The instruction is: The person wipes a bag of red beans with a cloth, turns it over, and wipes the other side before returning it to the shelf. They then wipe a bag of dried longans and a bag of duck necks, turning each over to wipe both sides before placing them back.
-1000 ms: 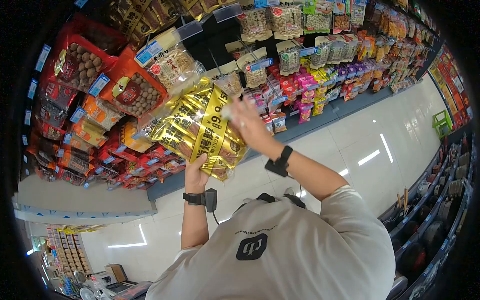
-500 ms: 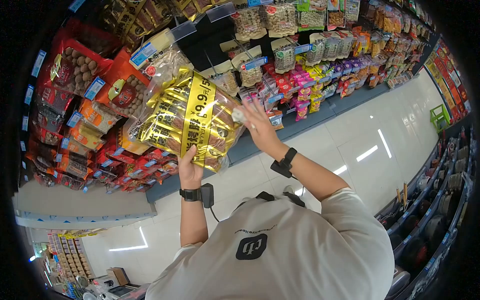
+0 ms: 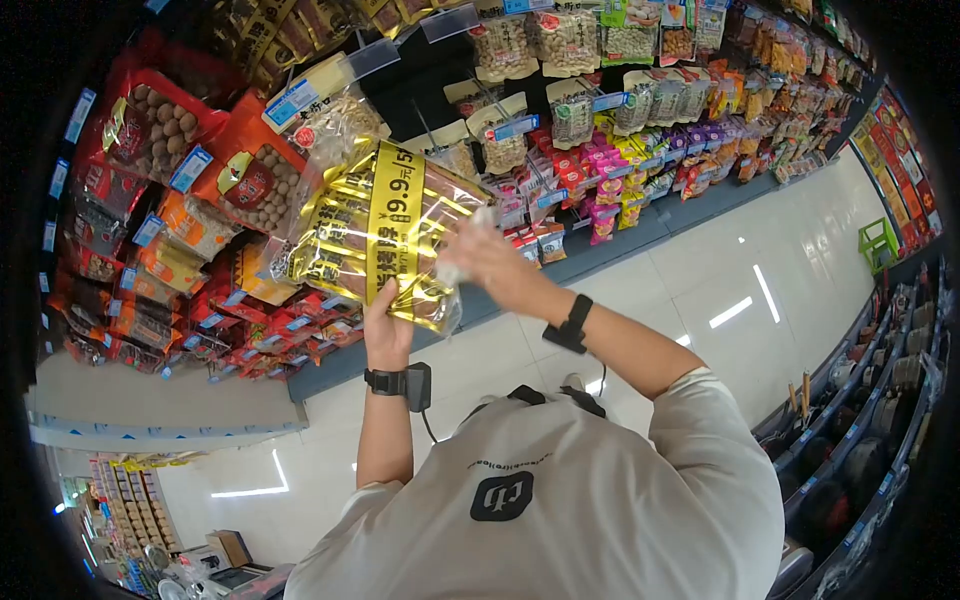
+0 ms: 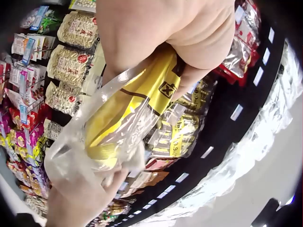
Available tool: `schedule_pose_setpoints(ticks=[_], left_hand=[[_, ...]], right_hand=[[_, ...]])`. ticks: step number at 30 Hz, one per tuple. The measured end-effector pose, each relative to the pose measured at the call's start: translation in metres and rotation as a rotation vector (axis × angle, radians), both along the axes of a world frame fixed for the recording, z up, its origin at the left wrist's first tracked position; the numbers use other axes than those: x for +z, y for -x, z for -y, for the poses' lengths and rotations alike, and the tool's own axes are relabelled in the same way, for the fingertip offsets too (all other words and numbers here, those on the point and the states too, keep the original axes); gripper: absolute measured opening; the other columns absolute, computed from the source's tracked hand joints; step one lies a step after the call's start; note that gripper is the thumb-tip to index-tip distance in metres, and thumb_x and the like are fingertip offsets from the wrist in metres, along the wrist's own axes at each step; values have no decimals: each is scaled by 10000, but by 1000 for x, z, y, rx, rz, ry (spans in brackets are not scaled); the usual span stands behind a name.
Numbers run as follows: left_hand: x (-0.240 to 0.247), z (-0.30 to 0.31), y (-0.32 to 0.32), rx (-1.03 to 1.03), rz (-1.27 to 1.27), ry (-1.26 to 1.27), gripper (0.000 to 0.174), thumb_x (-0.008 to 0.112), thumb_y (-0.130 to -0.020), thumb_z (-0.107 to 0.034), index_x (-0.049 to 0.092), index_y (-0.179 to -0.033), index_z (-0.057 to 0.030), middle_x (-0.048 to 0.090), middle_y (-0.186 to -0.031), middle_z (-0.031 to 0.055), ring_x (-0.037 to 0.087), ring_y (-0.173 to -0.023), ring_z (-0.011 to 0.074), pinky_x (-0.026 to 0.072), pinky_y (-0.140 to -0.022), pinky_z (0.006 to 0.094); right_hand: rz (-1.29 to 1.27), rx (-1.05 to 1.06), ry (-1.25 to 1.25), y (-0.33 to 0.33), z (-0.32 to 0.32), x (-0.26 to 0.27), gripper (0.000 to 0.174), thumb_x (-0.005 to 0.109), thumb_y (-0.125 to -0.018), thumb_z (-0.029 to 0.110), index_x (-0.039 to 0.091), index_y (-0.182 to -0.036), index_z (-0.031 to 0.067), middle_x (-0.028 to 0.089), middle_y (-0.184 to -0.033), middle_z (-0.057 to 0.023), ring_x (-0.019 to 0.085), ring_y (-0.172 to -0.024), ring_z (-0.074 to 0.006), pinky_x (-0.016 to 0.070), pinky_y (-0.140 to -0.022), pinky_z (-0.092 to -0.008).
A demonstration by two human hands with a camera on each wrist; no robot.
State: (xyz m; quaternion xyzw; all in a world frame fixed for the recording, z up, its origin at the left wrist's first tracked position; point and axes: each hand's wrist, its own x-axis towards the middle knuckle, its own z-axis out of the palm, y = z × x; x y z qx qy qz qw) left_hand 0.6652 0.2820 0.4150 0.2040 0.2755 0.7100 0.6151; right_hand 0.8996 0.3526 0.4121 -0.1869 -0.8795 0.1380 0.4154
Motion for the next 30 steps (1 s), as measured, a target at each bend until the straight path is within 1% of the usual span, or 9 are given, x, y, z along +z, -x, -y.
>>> schedule_pose_setpoints(ticks=[4, 8, 11, 16, 18, 22, 24, 26, 30], left_hand=[[9, 2, -11, -72, -54, -59, 524, 581, -910, 80, 455, -1406, -33, 580, -1326, 127, 598, -1191, 270, 511, -1002, 435], [4, 4, -6, -116, -14, -29, 563, 584, -887, 107, 443, -1414, -30, 571, -1339, 136, 593, -1200, 272, 525, -987, 434], [9, 7, -13, -170, -111, -46, 571, 594, -878, 109, 447, -1410, -37, 563, -1333, 124, 591, -1197, 269, 526, -990, 437], [6, 17, -10, -153, -84, -31, 579, 638, -864, 99, 457, -1395, -43, 582, -1321, 125, 582, -1211, 271, 505, -1017, 434], [7, 19, -11, -204, -149, -10, 598, 657, -844, 111, 462, -1388, -46, 580, -1322, 119, 580, -1213, 267, 499, -1025, 429], [4, 18, -8, -196, -134, -10, 606, 673, -831, 116, 465, -1380, -35, 582, -1324, 117, 592, -1200, 266, 502, -1019, 416], [8, 22, -1, -222, -174, -12, 597, 684, -827, 112, 476, -1369, -26, 593, -1314, 110, 605, -1183, 264, 500, -1017, 409], [3, 25, -1, -236, -216, 1, 593, 698, -825, 100, 486, -1363, -31, 605, -1300, 103, 611, -1174, 257, 499, -1017, 406], [8, 19, -7, -290, -251, -5, 583, 713, -823, 88, 503, -1352, -39, 607, -1302, 93, 604, -1185, 232, 496, -1017, 383]], right_hand=[[-117, -205, 101, 16, -20, 22, 446, 421, -1053, 221, 459, -1469, 68, 393, -1560, -158, 267, -1492, -355, 158, -1227, -453], [14, 56, -48, 33, -22, 35, 406, 414, -1070, 266, 517, -1433, 115, 332, -1580, -209, 231, -1494, -402, 224, -1199, -485], [-151, -354, 254, 31, -42, 37, 422, 477, -1040, 226, 508, -1455, 155, 298, -1602, -197, 207, -1500, -411, 225, -1195, -505], [52, 23, 140, 44, -10, 60, 438, 499, -1036, 211, 488, -1469, 149, 274, -1608, -206, 208, -1497, -417, 190, -1208, -506], [-149, -370, 218, 41, -50, 43, 447, 504, -1035, 208, 482, -1479, 170, 274, -1610, -202, 222, -1505, -373, 164, -1211, -520], [-48, 75, 204, 49, -10, 56, 444, 472, -1050, 214, 456, -1489, 150, 268, -1610, -204, 223, -1491, -414, 203, -1209, -490], [48, 98, 156, 44, -18, 60, 444, 444, -1064, 244, 444, -1494, 137, 269, -1608, -208, 218, -1490, -423, 198, -1210, -489], [-124, -278, 260, 41, -53, 55, 465, 444, -1064, 269, 423, -1513, 149, 268, -1617, -181, 197, -1507, -391, 151, -1218, -506], [-71, 64, 239, 51, -16, 75, 454, 437, -1065, 250, 429, -1506, 145, 267, -1615, -186, 227, -1496, -389, 192, -1213, -486]])
